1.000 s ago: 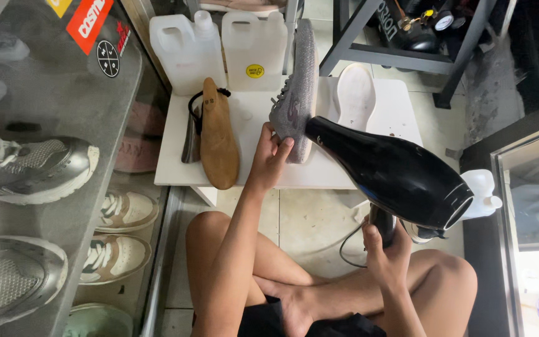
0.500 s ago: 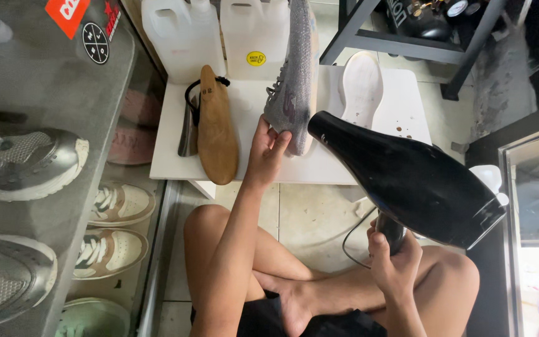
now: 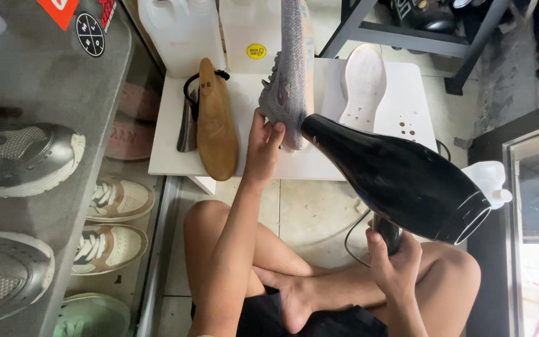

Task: The person uses a hairdryer to dry a white shoe insole and a grey sneaker. They hold the insole with one hand and direct the hairdryer at it, then switch to drying the grey sneaker, rotating it to cover different areas.

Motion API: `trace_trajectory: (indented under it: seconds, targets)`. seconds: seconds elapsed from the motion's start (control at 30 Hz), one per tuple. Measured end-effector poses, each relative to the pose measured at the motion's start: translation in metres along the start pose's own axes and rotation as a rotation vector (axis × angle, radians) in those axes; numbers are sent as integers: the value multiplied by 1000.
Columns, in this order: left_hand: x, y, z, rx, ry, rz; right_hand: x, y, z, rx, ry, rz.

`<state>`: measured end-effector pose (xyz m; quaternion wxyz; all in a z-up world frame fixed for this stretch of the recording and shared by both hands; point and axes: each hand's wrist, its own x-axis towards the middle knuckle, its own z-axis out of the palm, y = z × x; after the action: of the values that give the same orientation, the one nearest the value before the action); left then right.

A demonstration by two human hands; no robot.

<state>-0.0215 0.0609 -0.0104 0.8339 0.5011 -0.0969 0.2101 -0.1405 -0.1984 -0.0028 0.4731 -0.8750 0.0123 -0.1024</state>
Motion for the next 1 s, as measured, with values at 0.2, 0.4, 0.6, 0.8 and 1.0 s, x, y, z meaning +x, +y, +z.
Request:
trace_trajectory:
  seconds: [0.2, 0.4, 0.6, 0.8, 1.0]
  targets:
    - [4, -10, -1, -203, -18, -16, -3, 17, -2, -32, 20, -7]
    - [47, -1, 12, -336, -129, 32, -1, -19, -8, 230, 64, -139]
    - [57, -14, 17, -391, -223, -99, 9, -7, -9, 266, 150, -16]
    - [23, -19, 25, -188, -48, -153, 9, -8, -7, 371, 138, 88]
    - [6, -15, 21, 30, 71, -130, 9, -11, -6, 260, 79, -7]
